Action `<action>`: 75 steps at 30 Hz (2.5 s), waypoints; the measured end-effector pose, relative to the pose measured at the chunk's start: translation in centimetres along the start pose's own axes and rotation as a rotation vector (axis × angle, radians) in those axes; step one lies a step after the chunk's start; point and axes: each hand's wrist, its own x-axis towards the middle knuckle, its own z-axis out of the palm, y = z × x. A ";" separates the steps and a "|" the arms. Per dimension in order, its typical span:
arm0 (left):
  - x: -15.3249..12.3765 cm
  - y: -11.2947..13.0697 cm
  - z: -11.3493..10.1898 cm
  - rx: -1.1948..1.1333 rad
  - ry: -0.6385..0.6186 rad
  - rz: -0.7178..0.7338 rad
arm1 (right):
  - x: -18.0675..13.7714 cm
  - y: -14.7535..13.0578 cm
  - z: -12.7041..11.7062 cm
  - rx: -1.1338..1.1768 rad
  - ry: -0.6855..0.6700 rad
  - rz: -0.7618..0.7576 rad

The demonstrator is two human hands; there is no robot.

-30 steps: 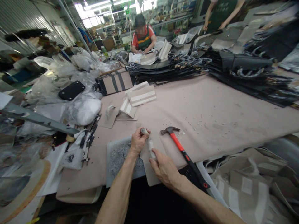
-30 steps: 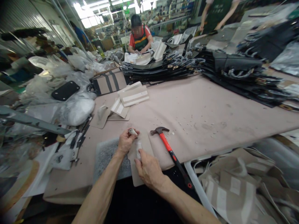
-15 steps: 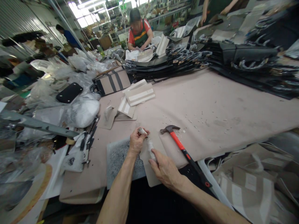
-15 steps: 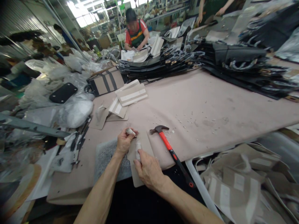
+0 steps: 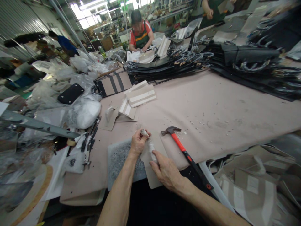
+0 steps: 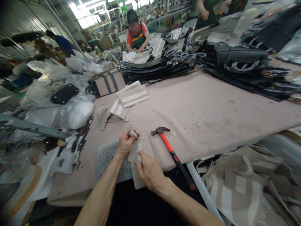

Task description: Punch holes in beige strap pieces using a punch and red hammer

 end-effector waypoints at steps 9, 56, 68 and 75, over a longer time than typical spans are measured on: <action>0.7 0.1 -0.5 0.093 -0.090 0.015 | 0.0 0.0 -1.4 0.154 -0.039 -0.002; 0.2 -1.2 -0.8 0.236 -0.143 0.188 | 5.2 -4.3 -14.3 -0.316 0.358 -0.248; 0.1 -1.1 -0.9 0.287 -0.179 0.206 | 4.8 -3.0 -13.7 -0.493 0.163 -0.194; -0.2 -0.5 -0.8 0.310 -0.178 0.192 | 4.0 1.3 -13.5 -0.560 -0.153 -0.049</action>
